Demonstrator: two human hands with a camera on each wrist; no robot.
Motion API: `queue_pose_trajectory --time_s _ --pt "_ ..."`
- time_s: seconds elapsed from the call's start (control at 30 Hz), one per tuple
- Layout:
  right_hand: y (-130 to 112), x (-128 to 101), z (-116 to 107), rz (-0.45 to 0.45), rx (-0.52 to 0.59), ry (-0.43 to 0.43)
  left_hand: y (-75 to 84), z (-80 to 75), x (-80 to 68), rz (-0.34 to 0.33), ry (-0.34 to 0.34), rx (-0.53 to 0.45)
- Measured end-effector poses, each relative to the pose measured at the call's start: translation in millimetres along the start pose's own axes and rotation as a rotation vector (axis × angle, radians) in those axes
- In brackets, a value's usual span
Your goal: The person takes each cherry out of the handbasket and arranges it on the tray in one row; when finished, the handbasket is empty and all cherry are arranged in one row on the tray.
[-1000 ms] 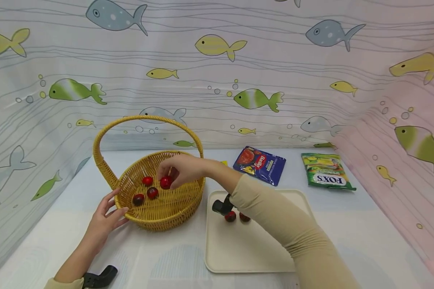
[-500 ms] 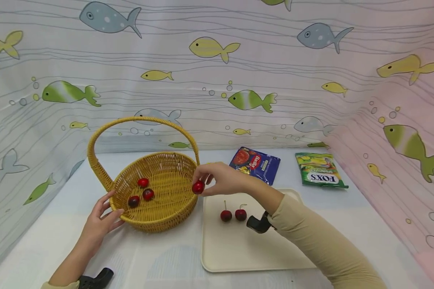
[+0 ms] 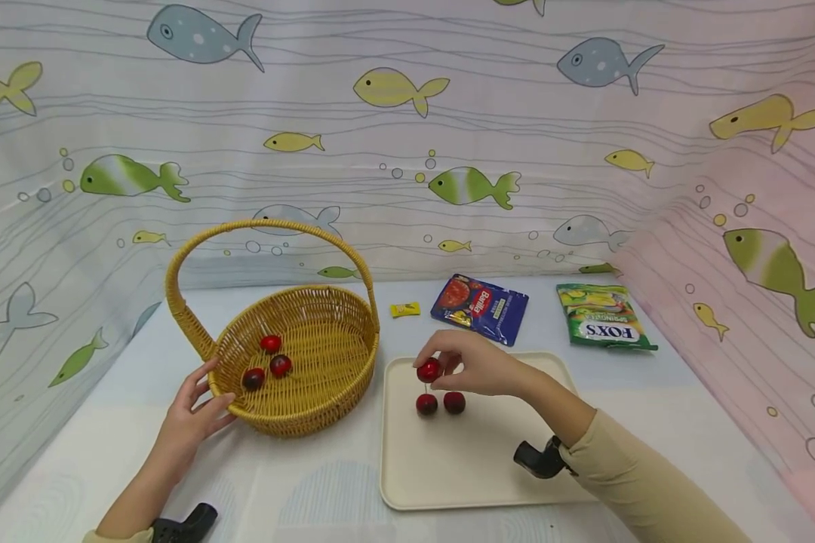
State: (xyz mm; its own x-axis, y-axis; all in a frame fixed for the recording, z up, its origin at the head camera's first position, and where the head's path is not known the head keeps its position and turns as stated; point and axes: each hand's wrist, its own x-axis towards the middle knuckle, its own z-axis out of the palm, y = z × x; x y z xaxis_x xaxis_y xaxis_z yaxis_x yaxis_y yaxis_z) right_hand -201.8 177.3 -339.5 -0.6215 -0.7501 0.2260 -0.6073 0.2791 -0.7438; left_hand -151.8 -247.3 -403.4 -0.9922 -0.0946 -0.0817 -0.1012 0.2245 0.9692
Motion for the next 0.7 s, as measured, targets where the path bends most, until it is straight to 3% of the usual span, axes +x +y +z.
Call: queue_pose_trajectory --time_s 0.1,0.5,0.7 --pt "8.7 -10.9 -1.4 -0.022 0.022 0.025 1.1 0.0 0.1 0.003 0.001 -0.002" --pt "36.4 -48.9 -2.9 0.183 0.042 0.060 1.9 0.3 -0.7 0.000 0.009 0.017" --pt "46.6 -55.2 -0.6 0.207 0.000 0.043 2.2 0.6 -1.2 0.006 0.008 0.015"
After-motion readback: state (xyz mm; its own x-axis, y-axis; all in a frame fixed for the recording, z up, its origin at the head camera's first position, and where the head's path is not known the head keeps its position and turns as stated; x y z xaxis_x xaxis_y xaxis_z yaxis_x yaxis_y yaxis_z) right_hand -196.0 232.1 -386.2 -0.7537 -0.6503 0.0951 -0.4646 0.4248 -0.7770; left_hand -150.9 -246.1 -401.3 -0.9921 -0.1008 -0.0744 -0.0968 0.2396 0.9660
